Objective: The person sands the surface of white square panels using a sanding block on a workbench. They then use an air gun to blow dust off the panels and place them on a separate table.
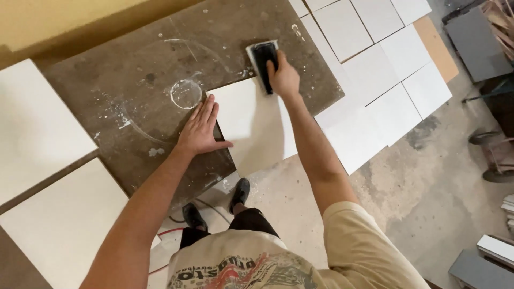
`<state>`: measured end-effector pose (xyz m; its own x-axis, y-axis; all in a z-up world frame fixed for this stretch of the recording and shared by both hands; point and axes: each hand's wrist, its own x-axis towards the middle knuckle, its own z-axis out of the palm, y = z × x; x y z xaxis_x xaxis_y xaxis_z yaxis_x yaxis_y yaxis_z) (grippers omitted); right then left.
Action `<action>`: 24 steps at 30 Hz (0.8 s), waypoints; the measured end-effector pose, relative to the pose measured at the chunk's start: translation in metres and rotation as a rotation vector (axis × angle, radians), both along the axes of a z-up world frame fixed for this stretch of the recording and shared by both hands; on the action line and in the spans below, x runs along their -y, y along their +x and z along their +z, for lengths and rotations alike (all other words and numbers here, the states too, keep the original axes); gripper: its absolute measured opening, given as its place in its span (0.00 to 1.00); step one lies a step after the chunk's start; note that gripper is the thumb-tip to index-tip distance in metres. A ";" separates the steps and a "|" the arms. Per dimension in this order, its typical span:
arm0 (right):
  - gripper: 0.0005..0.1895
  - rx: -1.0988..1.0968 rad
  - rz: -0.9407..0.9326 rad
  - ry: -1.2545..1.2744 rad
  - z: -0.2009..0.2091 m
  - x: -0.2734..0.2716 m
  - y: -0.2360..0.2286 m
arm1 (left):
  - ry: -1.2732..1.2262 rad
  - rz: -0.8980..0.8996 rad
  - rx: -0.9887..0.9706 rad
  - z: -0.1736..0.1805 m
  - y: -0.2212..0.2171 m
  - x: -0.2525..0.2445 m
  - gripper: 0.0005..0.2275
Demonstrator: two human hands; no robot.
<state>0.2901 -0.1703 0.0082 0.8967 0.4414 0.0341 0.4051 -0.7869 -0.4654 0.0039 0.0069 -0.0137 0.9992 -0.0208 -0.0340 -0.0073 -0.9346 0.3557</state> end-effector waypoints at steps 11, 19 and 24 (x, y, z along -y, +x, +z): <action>0.30 0.113 -0.229 0.255 0.001 0.169 -0.002 | 0.088 0.101 0.445 -0.016 0.028 0.004 0.37; 0.46 -1.021 -0.504 1.033 0.037 0.158 -0.271 | 0.058 0.232 -0.002 -0.050 0.169 0.017 0.28; 0.40 -0.849 -0.538 0.983 0.074 0.139 -0.260 | -0.018 0.348 -0.119 0.008 0.147 0.033 0.25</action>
